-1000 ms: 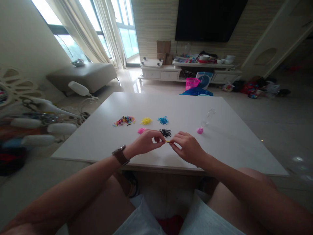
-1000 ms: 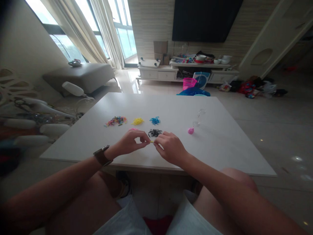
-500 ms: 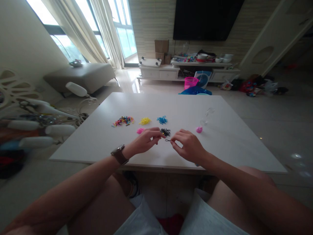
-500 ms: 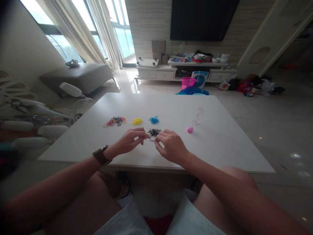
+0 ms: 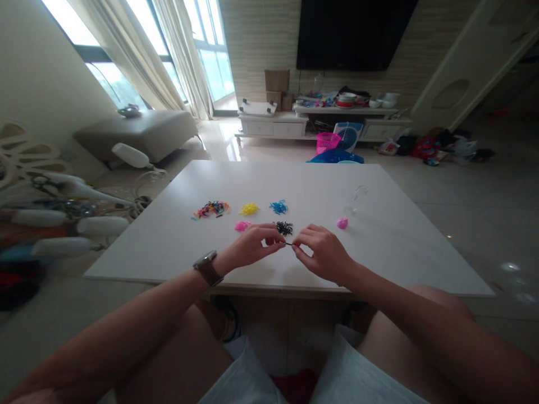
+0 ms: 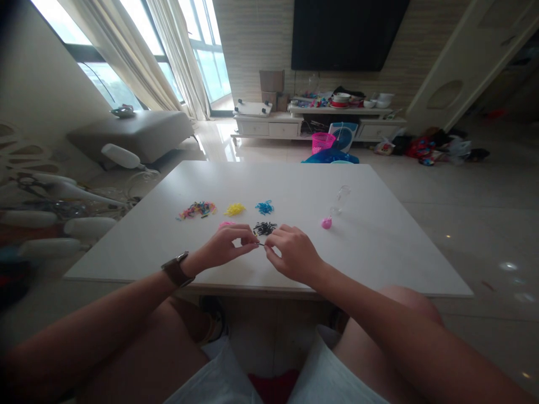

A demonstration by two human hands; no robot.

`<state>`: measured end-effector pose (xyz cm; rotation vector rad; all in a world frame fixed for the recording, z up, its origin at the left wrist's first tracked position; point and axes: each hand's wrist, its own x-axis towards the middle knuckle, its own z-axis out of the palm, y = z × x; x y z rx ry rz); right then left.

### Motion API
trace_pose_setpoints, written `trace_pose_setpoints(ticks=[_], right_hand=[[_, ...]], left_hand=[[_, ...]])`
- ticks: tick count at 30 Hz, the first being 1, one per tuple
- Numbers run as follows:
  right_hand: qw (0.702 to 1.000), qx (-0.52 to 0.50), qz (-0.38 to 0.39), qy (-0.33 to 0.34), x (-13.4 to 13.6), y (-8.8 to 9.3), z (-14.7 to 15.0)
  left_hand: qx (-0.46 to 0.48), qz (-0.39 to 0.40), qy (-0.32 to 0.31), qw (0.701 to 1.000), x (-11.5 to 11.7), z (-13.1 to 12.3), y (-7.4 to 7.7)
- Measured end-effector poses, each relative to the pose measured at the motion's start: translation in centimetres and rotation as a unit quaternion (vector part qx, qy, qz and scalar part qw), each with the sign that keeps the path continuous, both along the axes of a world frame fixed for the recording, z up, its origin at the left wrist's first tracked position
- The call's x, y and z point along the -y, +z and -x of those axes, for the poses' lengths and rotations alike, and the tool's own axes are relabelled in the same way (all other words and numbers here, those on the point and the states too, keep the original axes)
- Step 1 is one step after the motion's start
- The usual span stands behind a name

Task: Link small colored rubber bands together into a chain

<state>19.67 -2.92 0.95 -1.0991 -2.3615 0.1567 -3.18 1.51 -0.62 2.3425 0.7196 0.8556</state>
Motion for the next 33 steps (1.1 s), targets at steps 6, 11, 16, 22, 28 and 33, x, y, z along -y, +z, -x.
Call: trace_pose_setpoints(ticks=[6, 11, 16, 22, 28, 33], right_hand=[[1.0, 0.006, -0.007, 0.022, 0.0, 0.3, -0.1], [0.998, 0.01, -0.032, 0.046, -0.1, 0.8, 0.0], [0.998, 0.004, -0.059, 0.036, -0.2, 1.3, -0.3], [0.998, 0.0, -0.047, 0.042, 0.0, 1.2, -0.3], [0.999, -0.026, -0.043, 0.021, 0.3, 1.0, -0.4], [0.999, -0.028, -0.031, 0.018, 0.4, 0.9, -0.5]], left_hand=[[-0.001, -0.003, -0.026, 1.0, 0.3, -0.2, 0.7], [-0.013, -0.018, -0.045, 0.999, -0.5, 0.7, 1.6], [-0.002, -0.028, -0.003, 1.0, -2.1, 1.9, 2.5], [0.002, -0.015, -0.023, 1.0, -0.7, 0.5, 2.2], [0.014, -0.005, -0.023, 1.0, 0.2, -0.2, 1.3], [0.01, -0.007, -0.024, 1.0, 0.2, 0.1, 1.4]])
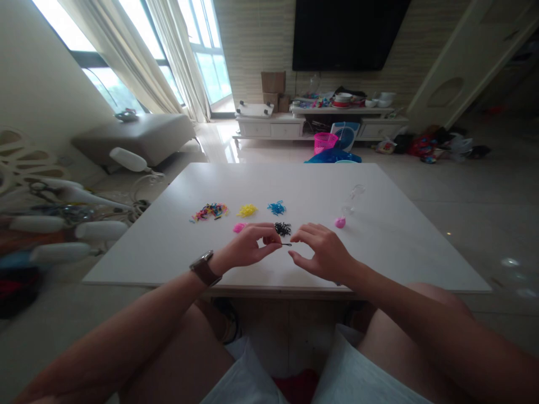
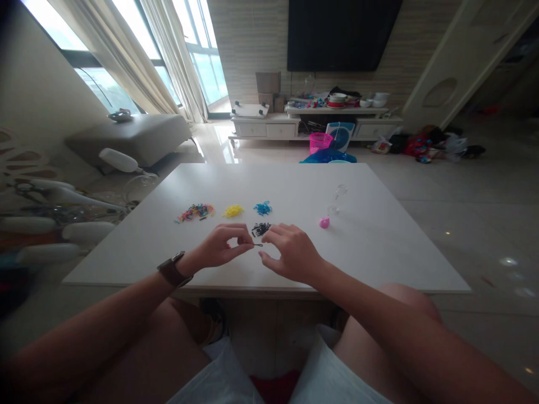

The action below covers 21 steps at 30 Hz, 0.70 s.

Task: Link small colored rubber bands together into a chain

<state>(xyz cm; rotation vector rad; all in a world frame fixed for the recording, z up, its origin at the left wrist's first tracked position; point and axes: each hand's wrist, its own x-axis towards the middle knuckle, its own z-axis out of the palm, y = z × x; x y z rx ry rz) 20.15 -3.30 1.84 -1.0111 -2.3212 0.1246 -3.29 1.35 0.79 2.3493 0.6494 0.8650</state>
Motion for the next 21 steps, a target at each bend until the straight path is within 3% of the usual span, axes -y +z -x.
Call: trace_pose_setpoints(ticks=[9, 21], right_hand=[[1.0, 0.017, -0.012, 0.015, 0.0, -0.9, 0.6], [0.998, 0.035, -0.048, 0.012, -0.6, 0.5, 0.0]], left_hand=[[-0.021, -0.009, -0.019, 1.0, 0.6, -0.3, 0.1], [-0.011, -0.027, 0.007, 1.0, -1.5, 0.6, 0.5]])
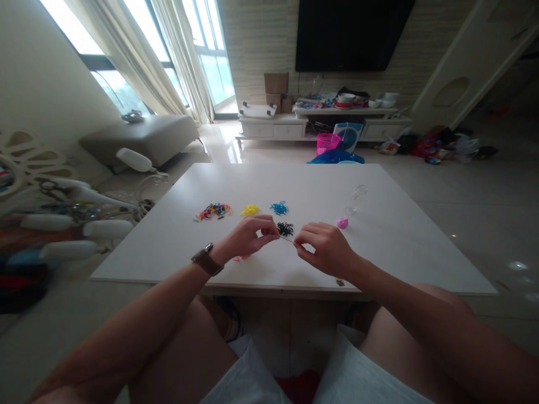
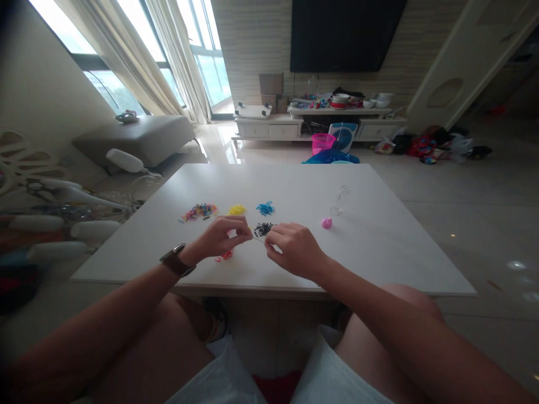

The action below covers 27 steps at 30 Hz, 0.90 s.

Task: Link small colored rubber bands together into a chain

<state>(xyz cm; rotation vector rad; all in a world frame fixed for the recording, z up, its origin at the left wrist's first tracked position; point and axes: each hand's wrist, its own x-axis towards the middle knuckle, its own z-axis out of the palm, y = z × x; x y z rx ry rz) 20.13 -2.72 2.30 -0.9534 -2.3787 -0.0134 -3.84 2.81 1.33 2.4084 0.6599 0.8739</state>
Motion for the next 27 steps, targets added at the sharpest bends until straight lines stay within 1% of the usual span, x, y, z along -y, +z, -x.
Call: trace_pose_setpoints(ticks=[4, 7, 10, 13, 14, 17, 21, 24, 27], right_hand=[[1.0, 0.005, 0.013, 0.01, 0.1, -0.5, -0.1], [0.999, -0.015, 0.028, 0.003, 0.2, -0.5, -0.3], [0.998, -0.047, 0.045, -0.018, 0.4, -0.2, -0.5], [0.996, -0.056, 0.062, -0.031, 0.5, 0.0, -0.6], [0.996, -0.054, 0.066, -0.031, 0.6, 0.1, -0.6], [0.996, -0.044, 0.071, -0.028, 0.5, 0.0, -0.7], [0.996, -0.037, 0.077, -0.034, 0.4, -0.1, -0.6], [0.995, -0.033, 0.086, -0.041, 0.3, -0.2, -0.6], [0.994, -0.026, 0.095, -0.044, 0.3, -0.2, -0.6]], left_hand=[[-0.013, 0.013, -0.017, 1.0, 0.8, -1.1, -0.5], [-0.014, 0.009, 0.004, 1.0, 0.4, -1.2, -1.2], [-0.033, 0.007, 0.053, 0.998, -1.4, -0.4, -2.4], [-0.07, 0.024, 0.113, 0.991, -3.6, 0.4, -4.1], [-0.084, 0.027, 0.125, 0.988, -4.3, 0.5, -4.8], [-0.13, 0.029, 0.144, 0.981, -5.8, 0.4, -6.8], [-0.177, 0.012, 0.142, 0.974, -7.3, -0.3, -9.0], [-0.191, 0.0, 0.147, 0.971, -8.1, -0.6, -9.8], [-0.199, 0.002, 0.145, 0.969, -8.7, -0.9, -9.8]])
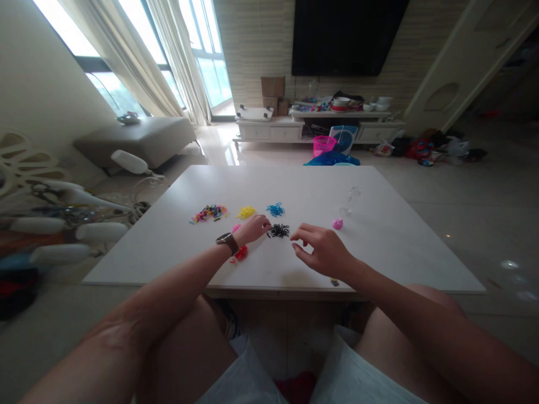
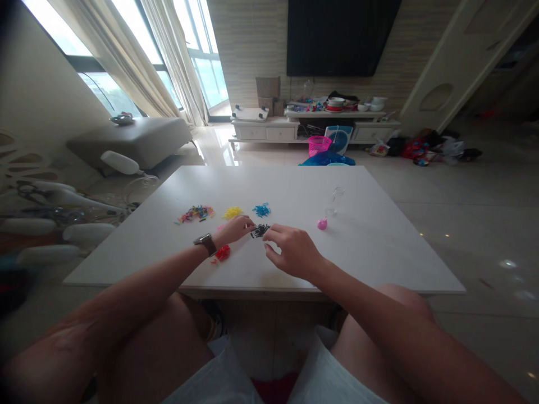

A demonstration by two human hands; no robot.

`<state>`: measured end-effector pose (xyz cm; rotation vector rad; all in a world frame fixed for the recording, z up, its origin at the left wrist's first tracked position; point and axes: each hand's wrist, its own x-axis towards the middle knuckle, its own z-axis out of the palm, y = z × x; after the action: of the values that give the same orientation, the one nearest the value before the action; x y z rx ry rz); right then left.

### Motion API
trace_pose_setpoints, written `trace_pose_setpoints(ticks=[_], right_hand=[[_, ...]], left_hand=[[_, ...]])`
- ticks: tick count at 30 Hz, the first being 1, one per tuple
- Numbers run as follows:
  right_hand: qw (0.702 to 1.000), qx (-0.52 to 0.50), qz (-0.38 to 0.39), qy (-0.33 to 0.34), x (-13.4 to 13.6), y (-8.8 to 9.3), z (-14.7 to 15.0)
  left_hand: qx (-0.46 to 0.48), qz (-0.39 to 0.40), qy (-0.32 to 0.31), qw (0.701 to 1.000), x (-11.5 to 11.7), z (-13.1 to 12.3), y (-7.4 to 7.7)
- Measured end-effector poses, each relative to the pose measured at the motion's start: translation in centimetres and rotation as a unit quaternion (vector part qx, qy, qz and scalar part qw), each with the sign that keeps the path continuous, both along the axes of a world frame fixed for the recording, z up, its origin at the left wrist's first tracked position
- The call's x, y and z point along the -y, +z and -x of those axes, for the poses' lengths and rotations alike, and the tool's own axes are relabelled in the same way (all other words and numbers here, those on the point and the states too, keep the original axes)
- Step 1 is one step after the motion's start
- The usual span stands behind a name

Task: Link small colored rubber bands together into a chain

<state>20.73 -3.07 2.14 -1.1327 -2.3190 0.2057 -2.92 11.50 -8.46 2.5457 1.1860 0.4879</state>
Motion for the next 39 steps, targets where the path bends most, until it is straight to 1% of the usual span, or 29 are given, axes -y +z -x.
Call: trace_pose_setpoints(ticks=[5, 7, 9, 11, 16, 18, 21, 23, 27, 35, 39], right_hand=[[1.0, 0.01, 0.011, 0.0, 0.1, 0.0, -0.1], [1.0, 0.014, 0.014, -0.001, 0.1, 0.0, -0.2], [1.0, 0.018, 0.017, -0.002, 0.2, 0.0, -0.3], [1.0, 0.022, 0.019, -0.006, 0.2, 0.0, -0.3], [0.999, 0.031, 0.027, -0.036, 0.1, 0.0, -0.5], [0.997, 0.031, 0.034, -0.057, 0.0, -0.1, -0.5], [0.995, 0.023, 0.044, -0.085, -0.2, -0.2, -0.5], [0.995, 0.019, 0.049, -0.091, -0.3, -0.3, -0.5], [0.996, 0.019, 0.058, -0.07, -0.5, -0.4, -0.5], [0.996, 0.021, 0.058, -0.068, -0.5, -0.6, -0.4], [0.996, 0.006, 0.05, -0.067, -0.5, -0.6, -0.4]], left_hand=[[0.025, -0.01, 0.002, 1.0, -0.2, -0.4, 1.1], [0.044, -0.007, 0.0, 0.999, 0.2, -0.5, 1.7], [0.066, 0.0, -0.017, 0.998, 0.9, -0.6, 2.4], [0.088, 0.001, -0.045, 0.995, 2.0, -0.7, 3.3], [0.144, 0.021, -0.077, 0.986, 5.7, -1.2, 5.7], [0.148, 0.025, -0.107, 0.983, 7.2, -1.5, 6.6], [0.139, 0.008, -0.142, 0.98, 8.8, -2.0, 7.6], [0.136, -0.002, -0.156, 0.978, 9.4, -2.2, 7.9], [0.13, -0.013, -0.167, 0.977, 9.5, -2.2, 8.0], [0.123, -0.018, -0.142, 0.982, 8.9, -1.7, 8.4], [0.131, -0.015, -0.143, 0.981, 8.7, -1.5, 8.5]])
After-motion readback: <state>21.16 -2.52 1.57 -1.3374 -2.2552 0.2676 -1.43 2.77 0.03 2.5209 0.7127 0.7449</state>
